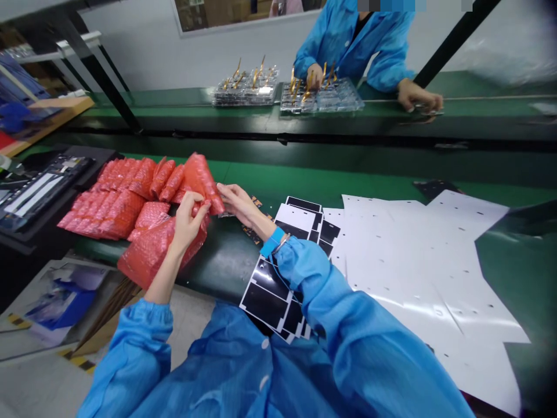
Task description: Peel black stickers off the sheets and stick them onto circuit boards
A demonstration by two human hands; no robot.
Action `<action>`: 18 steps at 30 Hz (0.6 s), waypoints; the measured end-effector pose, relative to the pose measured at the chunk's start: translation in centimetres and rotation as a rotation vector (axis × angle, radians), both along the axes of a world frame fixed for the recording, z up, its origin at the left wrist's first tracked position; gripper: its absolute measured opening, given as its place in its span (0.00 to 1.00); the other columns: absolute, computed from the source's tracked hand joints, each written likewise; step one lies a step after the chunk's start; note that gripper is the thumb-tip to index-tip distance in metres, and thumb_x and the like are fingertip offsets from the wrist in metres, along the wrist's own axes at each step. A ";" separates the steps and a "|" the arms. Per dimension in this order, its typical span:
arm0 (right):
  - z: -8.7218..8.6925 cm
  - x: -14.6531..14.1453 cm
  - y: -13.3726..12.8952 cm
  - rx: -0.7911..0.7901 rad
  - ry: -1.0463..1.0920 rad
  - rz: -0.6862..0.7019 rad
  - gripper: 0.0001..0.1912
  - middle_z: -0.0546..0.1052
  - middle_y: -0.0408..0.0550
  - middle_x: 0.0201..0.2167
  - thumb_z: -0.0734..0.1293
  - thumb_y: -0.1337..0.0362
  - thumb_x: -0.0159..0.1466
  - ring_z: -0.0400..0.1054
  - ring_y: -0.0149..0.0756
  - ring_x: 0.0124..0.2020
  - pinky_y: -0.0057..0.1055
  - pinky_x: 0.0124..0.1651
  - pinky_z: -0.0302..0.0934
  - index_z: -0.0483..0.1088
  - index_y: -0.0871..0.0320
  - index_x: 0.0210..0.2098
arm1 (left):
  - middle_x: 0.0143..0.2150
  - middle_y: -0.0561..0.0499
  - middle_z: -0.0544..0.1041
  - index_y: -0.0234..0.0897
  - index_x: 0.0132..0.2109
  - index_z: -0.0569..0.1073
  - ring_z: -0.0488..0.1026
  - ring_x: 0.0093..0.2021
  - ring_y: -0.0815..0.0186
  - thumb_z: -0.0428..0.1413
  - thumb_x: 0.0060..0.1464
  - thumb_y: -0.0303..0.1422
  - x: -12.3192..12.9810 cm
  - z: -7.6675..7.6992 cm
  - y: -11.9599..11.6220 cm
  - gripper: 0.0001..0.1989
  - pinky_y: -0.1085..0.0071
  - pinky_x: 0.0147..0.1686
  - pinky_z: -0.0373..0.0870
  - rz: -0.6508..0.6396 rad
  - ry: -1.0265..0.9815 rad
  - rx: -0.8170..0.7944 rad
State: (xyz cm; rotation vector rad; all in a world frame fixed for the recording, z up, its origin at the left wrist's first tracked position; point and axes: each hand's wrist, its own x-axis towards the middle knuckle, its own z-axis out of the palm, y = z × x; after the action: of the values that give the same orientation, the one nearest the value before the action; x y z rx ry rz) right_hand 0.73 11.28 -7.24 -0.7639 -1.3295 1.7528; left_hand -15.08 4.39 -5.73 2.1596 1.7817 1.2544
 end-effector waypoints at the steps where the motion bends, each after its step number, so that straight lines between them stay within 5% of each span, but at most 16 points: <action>1: 0.3 0.5 -0.3 -0.033 0.018 0.038 0.25 0.81 0.48 0.46 0.67 0.42 0.62 0.78 0.37 0.45 0.36 0.47 0.74 0.70 0.54 0.48 | 0.37 0.50 0.70 0.41 0.36 0.64 0.69 0.41 0.62 0.52 0.61 0.36 0.4 0.6 -0.8 0.06 0.66 0.47 0.69 -0.031 0.022 0.008; 5: 1.4 1.9 -2.0 -0.149 0.128 0.144 0.24 0.81 0.43 0.43 0.73 0.51 0.57 0.77 0.38 0.42 0.37 0.48 0.74 0.69 0.51 0.50 | 0.29 0.53 0.66 0.41 0.29 0.63 0.66 0.32 0.62 0.58 0.53 0.31 1.9 2.4 -2.6 0.10 0.68 0.37 0.66 -0.115 0.131 0.000; 8: 1.8 1.9 -3.1 -0.279 0.198 0.107 0.20 0.81 0.41 0.40 0.72 0.58 0.57 0.77 0.38 0.42 0.36 0.50 0.73 0.69 0.52 0.48 | 0.27 0.52 0.63 0.40 0.28 0.62 0.63 0.29 0.63 0.57 0.58 0.32 2.5 2.7 -2.4 0.13 0.67 0.35 0.62 -0.048 0.183 0.086; 13: 1.9 1.3 -4.1 -0.390 0.243 0.032 0.11 0.81 0.42 0.35 0.64 0.59 0.64 0.76 0.39 0.40 0.38 0.47 0.73 0.68 0.53 0.45 | 0.26 0.51 0.66 0.40 0.27 0.63 0.62 0.26 0.65 0.53 0.66 0.38 3.7 2.2 -1.3 0.18 0.67 0.31 0.59 0.058 0.270 0.466; 18: 1.1 1.5 -3.7 -0.448 0.280 -0.053 0.12 0.79 0.43 0.32 0.66 0.52 0.64 0.76 0.42 0.41 0.41 0.46 0.73 0.66 0.52 0.41 | 0.29 0.49 0.71 0.39 0.31 0.66 0.69 0.32 0.65 0.50 0.68 0.47 5.6 2.3 -2.5 0.20 0.69 0.35 0.66 -0.076 0.228 0.485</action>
State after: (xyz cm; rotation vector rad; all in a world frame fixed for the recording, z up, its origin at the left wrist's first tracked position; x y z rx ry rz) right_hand 2.22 7.62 -6.10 -0.7481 -0.7330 2.0549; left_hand -9.46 1.92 -3.45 2.6936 1.5670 1.6146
